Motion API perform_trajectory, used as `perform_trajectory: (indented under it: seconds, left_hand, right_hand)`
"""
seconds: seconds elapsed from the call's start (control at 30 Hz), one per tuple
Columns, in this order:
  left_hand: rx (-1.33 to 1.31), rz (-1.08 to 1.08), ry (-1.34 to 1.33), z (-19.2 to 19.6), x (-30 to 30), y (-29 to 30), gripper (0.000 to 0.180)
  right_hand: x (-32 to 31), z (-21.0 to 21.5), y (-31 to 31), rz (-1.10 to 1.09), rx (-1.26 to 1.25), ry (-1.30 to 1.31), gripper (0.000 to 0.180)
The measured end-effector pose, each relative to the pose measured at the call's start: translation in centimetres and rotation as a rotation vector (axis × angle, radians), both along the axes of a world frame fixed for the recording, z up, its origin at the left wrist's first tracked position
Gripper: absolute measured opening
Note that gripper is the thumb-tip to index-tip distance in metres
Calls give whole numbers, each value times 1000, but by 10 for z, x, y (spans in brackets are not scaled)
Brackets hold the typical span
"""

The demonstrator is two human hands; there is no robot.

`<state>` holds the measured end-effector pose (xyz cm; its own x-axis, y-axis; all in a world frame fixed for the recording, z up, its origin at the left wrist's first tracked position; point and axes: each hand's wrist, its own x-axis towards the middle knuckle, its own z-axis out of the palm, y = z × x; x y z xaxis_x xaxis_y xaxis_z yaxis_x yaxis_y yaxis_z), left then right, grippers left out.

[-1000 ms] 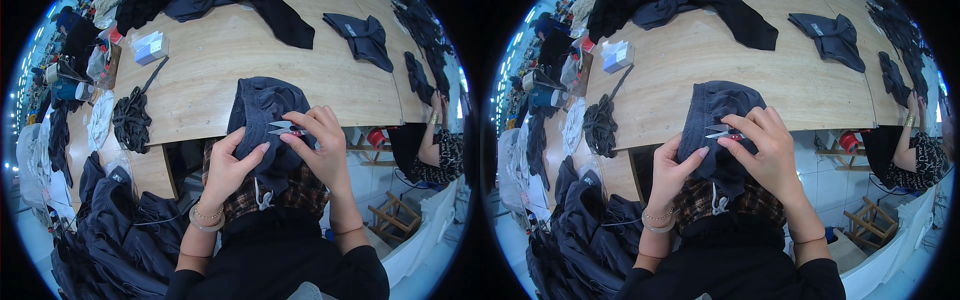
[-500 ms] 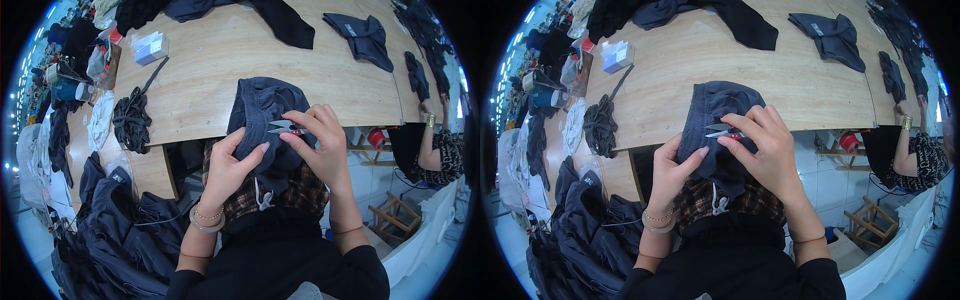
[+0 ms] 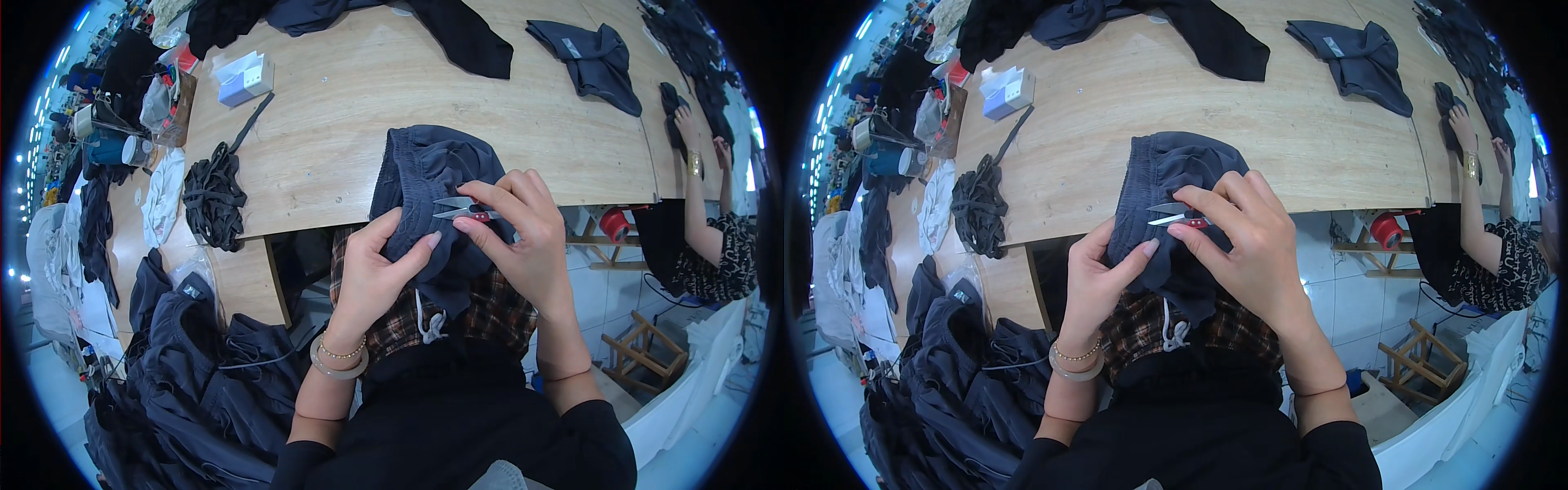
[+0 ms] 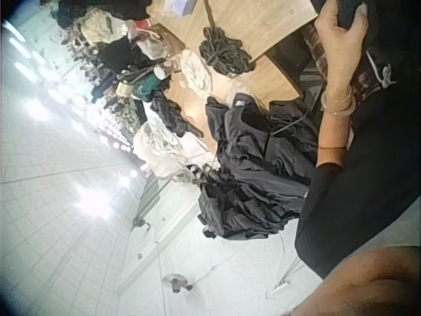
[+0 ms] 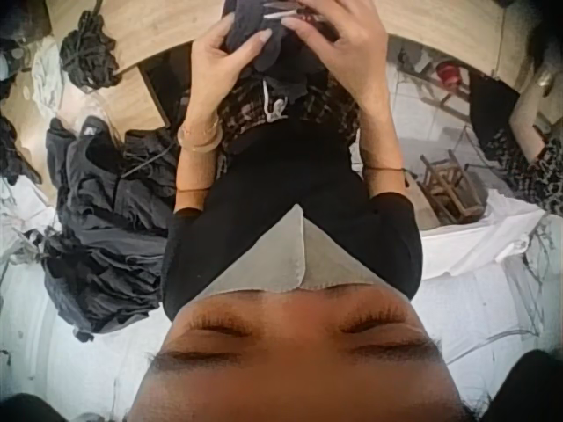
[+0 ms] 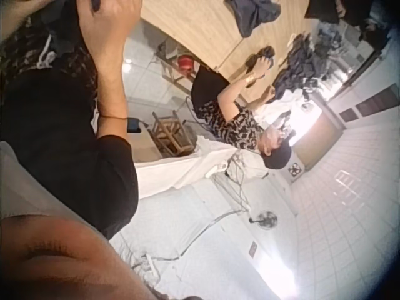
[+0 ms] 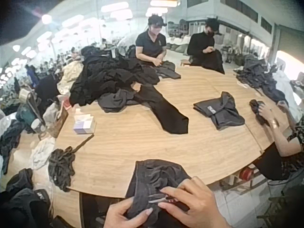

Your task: The person uses small scissors to trim loose threads and excess fabric from the waistband of a pair of dark gray pants. They repeatedly adjust the garment, pull threads, and snip them close to the seam while seated at a wooden table in a garment workshop.

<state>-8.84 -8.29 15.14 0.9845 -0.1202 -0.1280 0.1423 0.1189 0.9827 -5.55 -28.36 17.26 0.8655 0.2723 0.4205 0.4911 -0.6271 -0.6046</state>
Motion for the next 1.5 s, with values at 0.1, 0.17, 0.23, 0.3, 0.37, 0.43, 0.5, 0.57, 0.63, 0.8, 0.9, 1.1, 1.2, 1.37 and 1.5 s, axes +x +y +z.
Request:
perform_trajectory:
  seconds: [0.1, 0.17, 0.23, 0.3, 0.37, 0.43, 0.5, 0.57, 0.63, 0.8, 0.9, 1.1, 1.2, 1.37, 1.5]
  left_hand:
    - [9, -3, 5, 1, 0, 1, 27]
    - [5, -3, 11, 1, 0, 1, 27]
    - [-6, 2, 15, 0, -1, 1, 26]
    - [2, -3, 20, 0, 0, 1, 26]
    - [4, -1, 19, -1, 0, 1, 25]
    - [-2, 5, 12, -2, 0, 0, 25]
    - [4, 3, 7, -1, -1, 0, 25]
    - [14, 2, 3, -1, -1, 0, 25]
    - [27, 2, -2, -1, -2, 0, 25]
    - [-2, -6, 17, -1, -1, 1, 29]
    - [-118, 47, 7, -4, -1, 0, 38]
    - [114, 136, -190, -7, 1, 7, 38]
    - [379, 138, -220, -8, 0, 16, 22]
    - [813, 328, -382, -19, -4, 31, 10]
    - [1124, 486, -574, -26, -6, 52, 6]
  right_hand:
    - [1, 0, -3, -13, 1, -3, 33]
    - [1, -1, -3, -11, 3, -4, 33]
    - [1, -2, -3, 3, 1, -3, 33]
    - [0, -1, -2, 8, 0, 4, 33]
    - [0, -1, -1, 11, 2, 6, 33]
    - [0, -2, -1, 9, 4, 2, 33]
    - [0, -2, 0, 0, -2, -11, 33]
    - [-1, -1, 1, -3, -9, -12, 33]
    - [-2, 0, 2, -1, -15, 1, 33]
    - [0, -5, 1, 58, 156, 104, 32]
    - [0, -10, 6, 98, 376, 264, 31]
    - [5, -10, 21, 181, 486, 321, 29]
    - [8, -10, 30, 241, 494, 328, 28]
    - [19, -14, 45, 307, 521, 489, 27]
    - [24, -34, 48, 294, 588, 559, 29]
